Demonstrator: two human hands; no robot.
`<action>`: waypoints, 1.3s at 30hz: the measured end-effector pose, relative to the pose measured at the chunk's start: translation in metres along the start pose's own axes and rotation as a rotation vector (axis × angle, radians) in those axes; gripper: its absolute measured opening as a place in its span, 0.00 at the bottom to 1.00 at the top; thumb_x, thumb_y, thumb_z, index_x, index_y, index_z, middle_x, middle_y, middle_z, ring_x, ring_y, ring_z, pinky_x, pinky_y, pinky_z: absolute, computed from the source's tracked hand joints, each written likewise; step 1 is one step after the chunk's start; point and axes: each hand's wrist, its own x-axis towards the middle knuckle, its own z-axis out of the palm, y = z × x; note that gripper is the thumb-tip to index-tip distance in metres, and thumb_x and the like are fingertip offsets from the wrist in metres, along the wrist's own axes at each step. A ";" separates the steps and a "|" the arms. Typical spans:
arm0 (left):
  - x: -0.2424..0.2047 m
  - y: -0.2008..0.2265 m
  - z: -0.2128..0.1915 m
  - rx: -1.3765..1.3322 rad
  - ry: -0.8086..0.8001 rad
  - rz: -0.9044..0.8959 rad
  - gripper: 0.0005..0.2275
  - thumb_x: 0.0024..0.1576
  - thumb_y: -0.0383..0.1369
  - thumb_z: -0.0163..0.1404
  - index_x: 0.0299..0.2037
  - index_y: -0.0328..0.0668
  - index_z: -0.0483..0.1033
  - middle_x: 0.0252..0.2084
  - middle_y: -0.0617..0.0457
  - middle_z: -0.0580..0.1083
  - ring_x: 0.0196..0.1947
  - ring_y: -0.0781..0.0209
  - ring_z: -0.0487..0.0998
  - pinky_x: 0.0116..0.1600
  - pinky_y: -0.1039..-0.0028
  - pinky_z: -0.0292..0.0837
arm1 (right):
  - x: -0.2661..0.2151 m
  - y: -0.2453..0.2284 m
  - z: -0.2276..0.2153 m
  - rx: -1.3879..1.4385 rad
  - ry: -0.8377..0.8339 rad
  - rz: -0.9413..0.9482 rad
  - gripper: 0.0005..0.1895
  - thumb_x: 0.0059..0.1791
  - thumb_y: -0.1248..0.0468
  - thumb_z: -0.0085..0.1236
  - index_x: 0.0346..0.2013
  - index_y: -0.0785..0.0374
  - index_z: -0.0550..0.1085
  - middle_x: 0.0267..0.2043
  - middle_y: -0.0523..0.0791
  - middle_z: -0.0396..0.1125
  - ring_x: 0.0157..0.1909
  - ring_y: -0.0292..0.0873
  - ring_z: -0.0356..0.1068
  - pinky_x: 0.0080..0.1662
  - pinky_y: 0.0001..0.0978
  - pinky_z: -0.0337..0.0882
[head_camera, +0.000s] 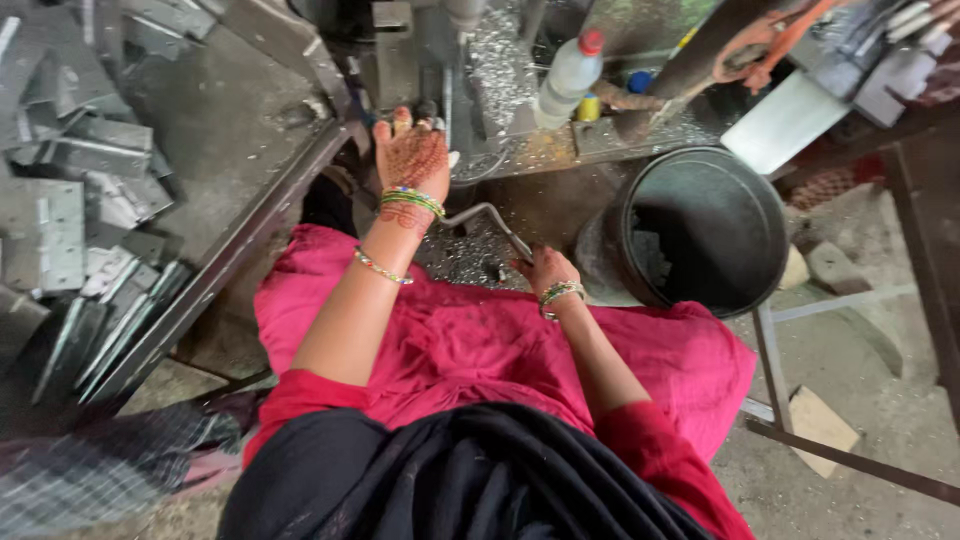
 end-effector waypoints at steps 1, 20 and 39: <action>0.005 0.002 0.000 0.031 -0.015 0.011 0.14 0.56 0.43 0.49 0.42 0.46 0.83 0.47 0.52 0.79 0.62 0.48 0.67 0.59 0.49 0.56 | -0.001 0.004 -0.008 -0.085 0.074 -0.006 0.26 0.50 0.40 0.55 0.45 0.59 0.76 0.39 0.53 0.75 0.43 0.57 0.75 0.42 0.52 0.73; 0.041 0.013 0.033 0.046 0.116 -0.077 0.11 0.60 0.35 0.46 0.38 0.48 0.85 0.48 0.49 0.79 0.64 0.47 0.67 0.63 0.48 0.54 | -0.010 -0.017 -0.022 -0.045 0.014 0.120 0.23 0.51 0.42 0.56 0.37 0.59 0.76 0.35 0.53 0.75 0.39 0.55 0.77 0.41 0.50 0.75; 0.103 -0.019 0.073 0.065 -0.033 -0.129 0.15 0.63 0.34 0.41 0.50 0.44 0.81 0.58 0.47 0.76 0.69 0.46 0.62 0.66 0.41 0.45 | -0.003 -0.002 -0.002 -0.033 -0.005 0.050 0.26 0.51 0.39 0.56 0.44 0.58 0.75 0.38 0.52 0.75 0.42 0.57 0.76 0.42 0.50 0.75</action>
